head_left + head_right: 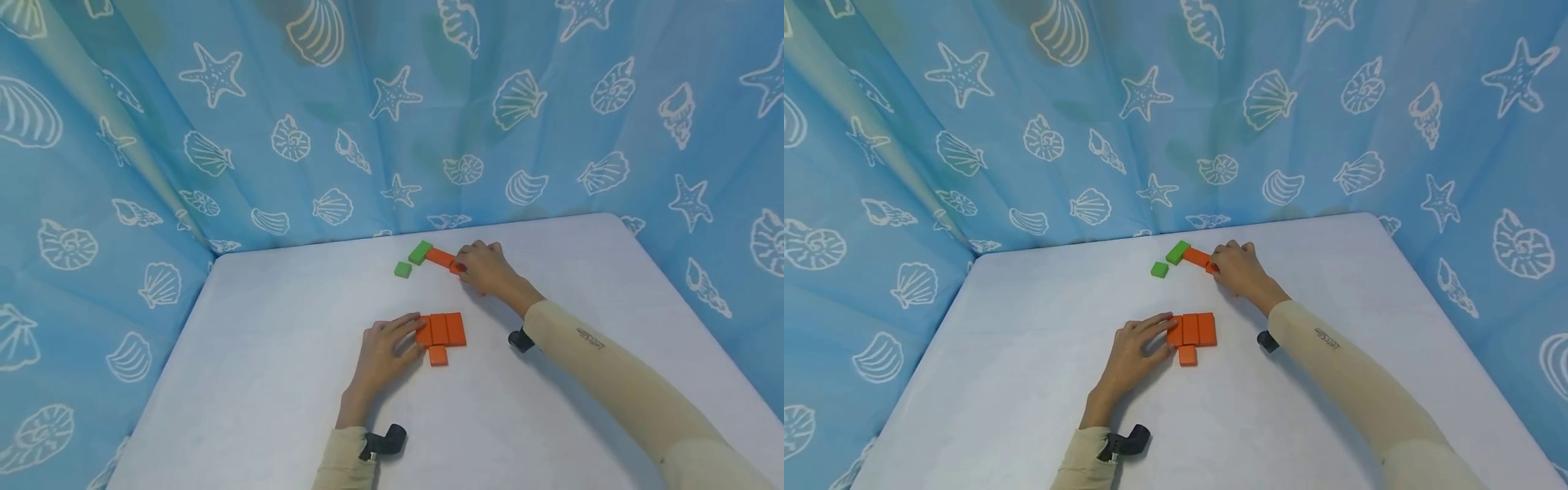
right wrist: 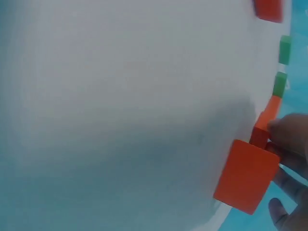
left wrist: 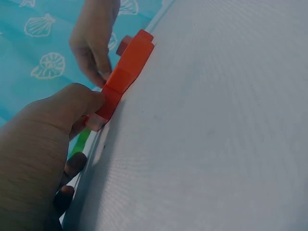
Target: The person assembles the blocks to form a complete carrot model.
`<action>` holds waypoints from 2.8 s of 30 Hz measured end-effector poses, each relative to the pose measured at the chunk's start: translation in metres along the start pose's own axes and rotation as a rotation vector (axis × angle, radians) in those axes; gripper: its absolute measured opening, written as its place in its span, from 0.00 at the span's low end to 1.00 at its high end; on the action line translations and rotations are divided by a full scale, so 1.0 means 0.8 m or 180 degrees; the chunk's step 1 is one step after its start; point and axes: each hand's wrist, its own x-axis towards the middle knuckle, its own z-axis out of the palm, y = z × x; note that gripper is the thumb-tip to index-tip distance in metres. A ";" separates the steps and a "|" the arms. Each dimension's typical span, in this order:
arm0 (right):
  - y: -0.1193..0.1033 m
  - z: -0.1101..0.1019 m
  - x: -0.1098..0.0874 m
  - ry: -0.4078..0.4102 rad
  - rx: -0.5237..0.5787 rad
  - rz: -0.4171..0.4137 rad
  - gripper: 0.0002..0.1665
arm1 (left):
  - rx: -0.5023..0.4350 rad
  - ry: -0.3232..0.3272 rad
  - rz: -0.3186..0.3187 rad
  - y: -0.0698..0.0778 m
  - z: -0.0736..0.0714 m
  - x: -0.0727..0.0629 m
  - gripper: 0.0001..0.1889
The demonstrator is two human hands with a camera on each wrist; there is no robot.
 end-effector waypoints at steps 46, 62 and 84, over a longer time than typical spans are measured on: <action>-0.034 -0.006 -0.175 -0.0033 0.0828 -0.0671 0.11 | -0.0025 -0.0002 -0.0045 0.007 -0.005 0.003 0.23; -0.066 0.009 -0.182 0.0183 0.0969 -0.1060 0.09 | -0.0065 0.0035 -0.0045 0.005 0.000 0.000 0.23; -0.078 0.017 -0.174 0.0511 0.0700 -0.1252 0.11 | -0.0089 0.0046 -0.0090 0.010 -0.003 0.004 0.23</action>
